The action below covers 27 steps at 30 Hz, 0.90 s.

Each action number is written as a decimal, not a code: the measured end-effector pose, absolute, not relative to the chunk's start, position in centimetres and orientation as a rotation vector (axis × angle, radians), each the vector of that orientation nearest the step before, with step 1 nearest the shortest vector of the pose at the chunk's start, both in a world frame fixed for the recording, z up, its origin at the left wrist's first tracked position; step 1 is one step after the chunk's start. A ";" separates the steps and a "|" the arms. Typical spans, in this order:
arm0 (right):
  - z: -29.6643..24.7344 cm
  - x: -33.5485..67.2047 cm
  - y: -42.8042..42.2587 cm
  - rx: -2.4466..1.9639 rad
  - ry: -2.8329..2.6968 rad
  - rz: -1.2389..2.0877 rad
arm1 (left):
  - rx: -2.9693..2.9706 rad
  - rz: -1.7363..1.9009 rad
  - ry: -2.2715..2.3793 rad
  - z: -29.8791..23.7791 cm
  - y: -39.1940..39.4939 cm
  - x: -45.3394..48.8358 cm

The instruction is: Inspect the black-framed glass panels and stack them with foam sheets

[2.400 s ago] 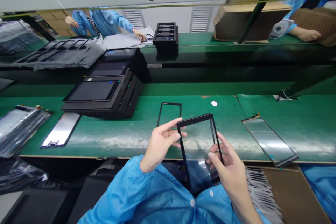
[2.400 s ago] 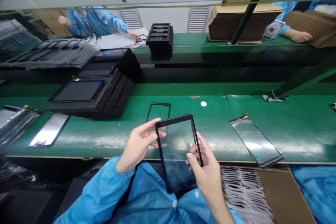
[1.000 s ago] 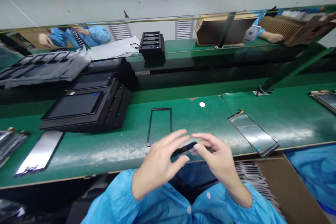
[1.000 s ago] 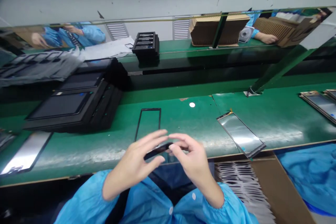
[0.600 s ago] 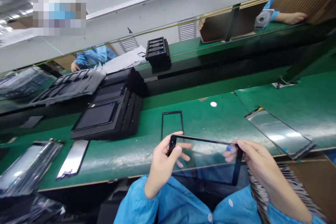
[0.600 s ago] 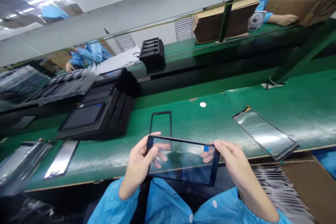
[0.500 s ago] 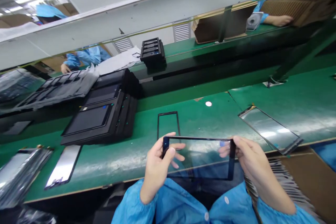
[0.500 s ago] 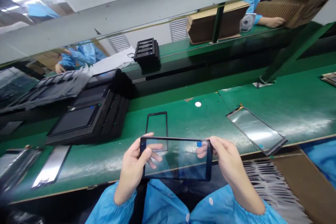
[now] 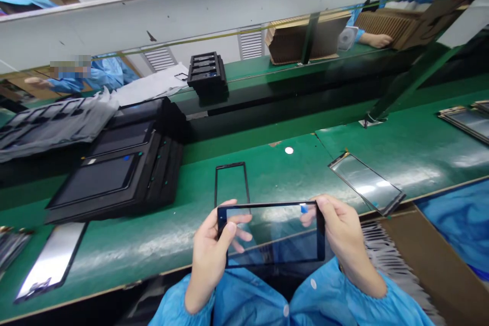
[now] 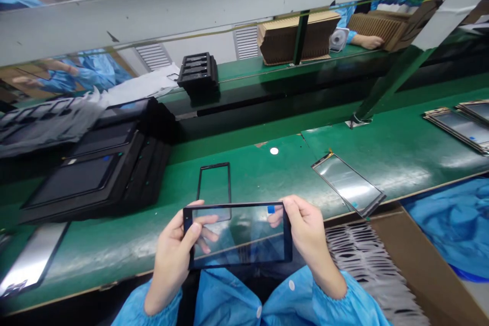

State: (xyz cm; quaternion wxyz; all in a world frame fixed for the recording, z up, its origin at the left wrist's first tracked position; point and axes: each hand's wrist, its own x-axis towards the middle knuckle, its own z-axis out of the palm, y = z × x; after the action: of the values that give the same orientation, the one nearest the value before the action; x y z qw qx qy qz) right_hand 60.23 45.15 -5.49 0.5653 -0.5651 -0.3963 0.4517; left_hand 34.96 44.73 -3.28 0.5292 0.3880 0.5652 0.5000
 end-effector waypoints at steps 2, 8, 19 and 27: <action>-5.4 60.2 45.1 -1.294 -0.912 1.100 | 0.927 1.177 1.348 -3.8 44.7 34.7; -5.2 60.3 43.9 -1.315 -0.963 1.112 | 1.614 1.265 1.448 -4.0 46.1 34.0; -4.8 60.1 43.3 -1.365 -1.009 1.159 | 2.196 0.752 1.152 -1.1 48.7 34.7; -4.9 58.6 45.9 -1.023 -1.146 1.654 | 1.692 0.602 1.079 -1.9 47.2 35.8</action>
State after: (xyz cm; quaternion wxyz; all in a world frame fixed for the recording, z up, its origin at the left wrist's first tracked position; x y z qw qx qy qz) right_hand 58.59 45.85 -4.92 0.4278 -0.4095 -0.4589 0.6624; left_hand 35.75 47.25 -1.89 0.4997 0.6995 0.4462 0.2487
